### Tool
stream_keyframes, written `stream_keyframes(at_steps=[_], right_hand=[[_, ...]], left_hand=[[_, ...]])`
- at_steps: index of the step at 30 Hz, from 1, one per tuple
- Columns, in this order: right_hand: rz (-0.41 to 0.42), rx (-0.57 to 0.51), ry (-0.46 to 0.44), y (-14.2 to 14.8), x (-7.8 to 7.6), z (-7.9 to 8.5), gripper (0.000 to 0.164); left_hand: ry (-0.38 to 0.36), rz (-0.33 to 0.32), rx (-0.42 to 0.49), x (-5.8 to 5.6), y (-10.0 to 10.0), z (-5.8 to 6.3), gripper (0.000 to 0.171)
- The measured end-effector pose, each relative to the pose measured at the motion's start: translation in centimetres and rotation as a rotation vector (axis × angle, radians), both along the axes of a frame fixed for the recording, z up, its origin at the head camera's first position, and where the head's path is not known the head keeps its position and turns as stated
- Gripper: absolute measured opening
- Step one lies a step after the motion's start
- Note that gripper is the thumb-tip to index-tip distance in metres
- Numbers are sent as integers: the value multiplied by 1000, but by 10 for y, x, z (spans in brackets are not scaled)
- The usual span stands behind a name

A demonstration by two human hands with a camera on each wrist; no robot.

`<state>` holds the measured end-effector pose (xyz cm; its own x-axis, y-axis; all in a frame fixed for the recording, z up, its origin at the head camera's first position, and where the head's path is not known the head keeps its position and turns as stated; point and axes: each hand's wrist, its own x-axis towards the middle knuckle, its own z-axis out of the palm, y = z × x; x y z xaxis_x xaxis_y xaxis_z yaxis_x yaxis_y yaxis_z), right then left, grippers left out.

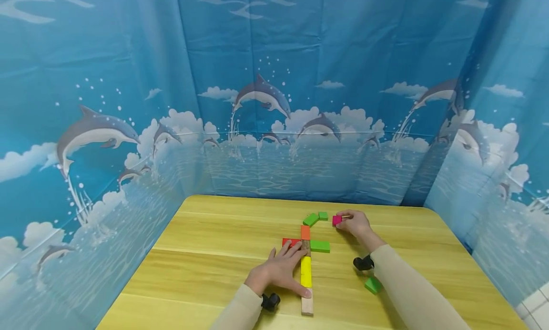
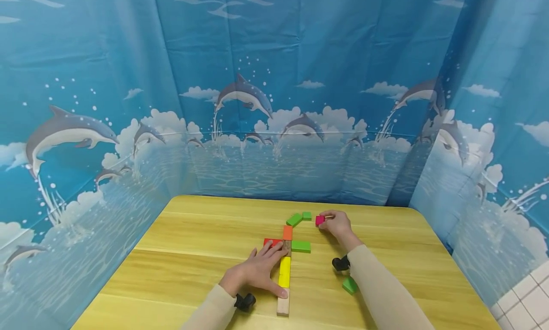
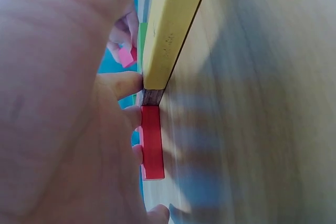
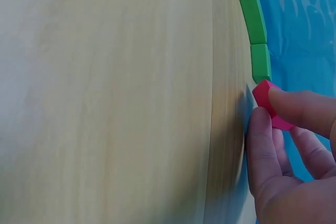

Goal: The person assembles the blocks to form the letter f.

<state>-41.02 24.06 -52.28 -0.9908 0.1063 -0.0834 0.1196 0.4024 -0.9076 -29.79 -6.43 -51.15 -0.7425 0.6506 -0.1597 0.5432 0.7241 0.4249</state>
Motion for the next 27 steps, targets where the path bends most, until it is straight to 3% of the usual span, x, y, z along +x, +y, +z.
stream_keyframes(at_steps=[18, 27], right_hand=[[-40, 84, 27, -4, -16, -14, 42], [-9, 230, 42, -7, -13, -13, 43]], left_hand=[[-5, 21, 27, -2, 1, -5, 109], [-26, 27, 34, -1, 1, -4, 108]])
